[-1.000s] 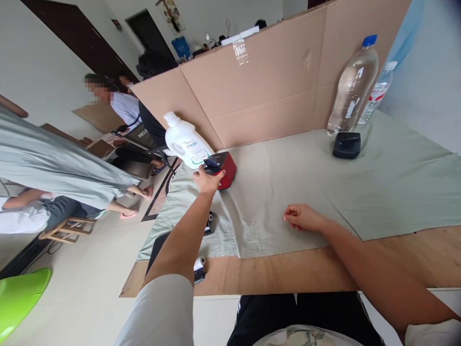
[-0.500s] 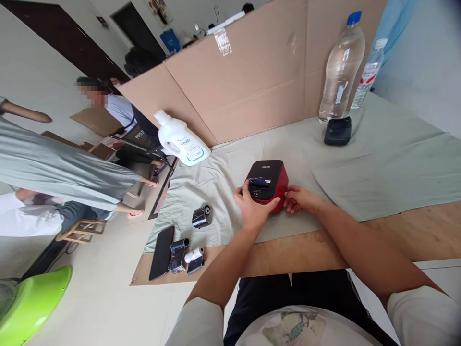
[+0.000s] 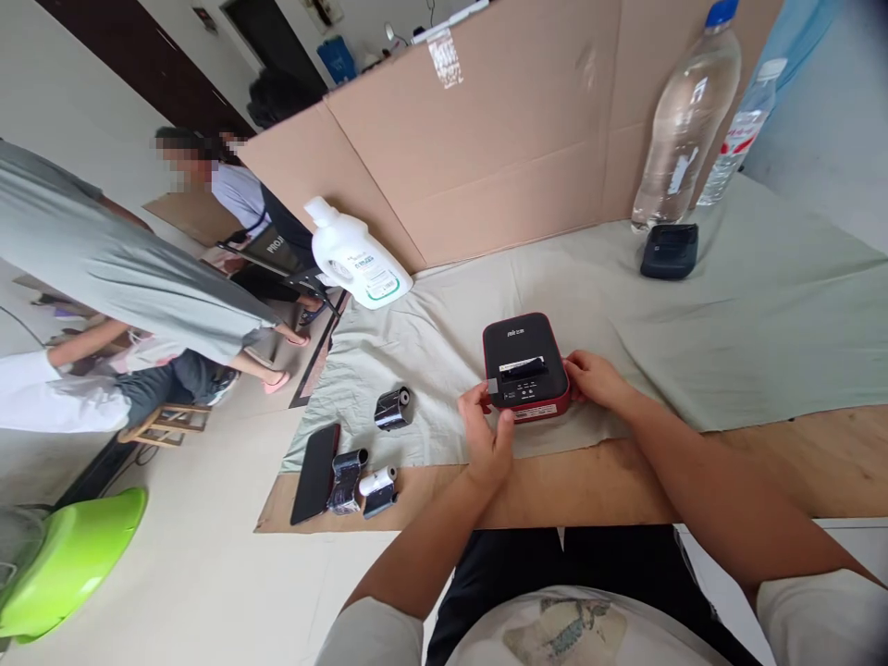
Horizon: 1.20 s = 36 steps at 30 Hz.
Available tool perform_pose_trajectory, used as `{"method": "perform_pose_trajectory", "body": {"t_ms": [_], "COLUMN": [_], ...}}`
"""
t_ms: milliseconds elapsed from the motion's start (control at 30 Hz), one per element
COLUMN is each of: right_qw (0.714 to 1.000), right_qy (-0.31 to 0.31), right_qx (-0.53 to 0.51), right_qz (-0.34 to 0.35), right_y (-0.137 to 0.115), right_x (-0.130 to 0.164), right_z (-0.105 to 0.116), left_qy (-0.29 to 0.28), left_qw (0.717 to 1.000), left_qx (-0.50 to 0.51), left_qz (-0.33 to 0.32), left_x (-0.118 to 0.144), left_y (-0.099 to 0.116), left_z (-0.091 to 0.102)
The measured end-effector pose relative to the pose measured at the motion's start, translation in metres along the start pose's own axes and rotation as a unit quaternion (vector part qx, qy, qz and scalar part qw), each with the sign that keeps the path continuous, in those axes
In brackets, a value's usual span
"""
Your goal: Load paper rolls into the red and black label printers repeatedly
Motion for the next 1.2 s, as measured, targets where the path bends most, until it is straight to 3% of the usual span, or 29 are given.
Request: {"method": "perform_pose_trajectory", "body": {"t_ms": [67,133,233,333,467,700,767,933,1033,1100,1200], "right_qw": [0.986,0.947,0.894,0.867,0.846,0.825,0.836,0.860,0.864,0.872,0.862], "right_qy": [0.103,0.170,0.134,0.067,0.076,0.158,0.158,0.090,0.109,0.131,0.208], "right_qx": [0.055,0.069,0.084,0.106,0.114,0.149,0.146,0.087,0.050,0.038,0.029], "right_qz": [0.118,0.262,0.420,0.482,0.514,0.521,0.505,0.495,0.489,0.471,0.462], "right_y": [-0.010,-0.025,-0.043,-0.050,-0.052,-0.058,-0.057,-0.055,-0.054,-0.051,-0.044], "right_x": [0.004,0.013,0.028,0.035,0.039,0.047,0.045,0.039,0.039,0.038,0.036], "right_z": [0.007,0.010,0.004,-0.005,-0.009,-0.016,-0.017,-0.017,-0.012,-0.008,0.002], "left_qy": [0.001,-0.018,-0.132,-0.237,-0.256,-0.221,-0.215,-0.227,-0.218,-0.179,-0.098], "left_qw": [0.997,0.990,0.965,0.923,0.913,0.920,0.923,0.924,0.917,0.934,0.979], "left_qx": [0.052,0.097,0.172,0.252,0.267,0.280,0.275,0.263,0.282,0.257,0.148], "left_qz": [0.048,0.101,0.147,0.167,0.173,0.164,0.160,0.162,0.179,0.171,0.102], "left_x": [-0.017,-0.039,-0.066,-0.075,-0.071,-0.066,-0.066,-0.065,-0.064,-0.065,-0.075], "left_y": [-0.008,-0.014,-0.013,-0.008,-0.006,-0.008,-0.007,-0.013,-0.018,-0.017,0.000], "left_z": [0.004,0.005,-0.005,-0.015,-0.019,-0.021,-0.021,-0.025,-0.024,-0.016,-0.001]}}
Point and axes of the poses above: each hand's wrist, its own x-axis away from the middle knuckle, its own z-axis out of the back of the hand, y = z × x, the point moved 4 cm from there along -x, towards the middle knuckle, and after that the axes turned 14 degrees about z, right-handed, at the moved point
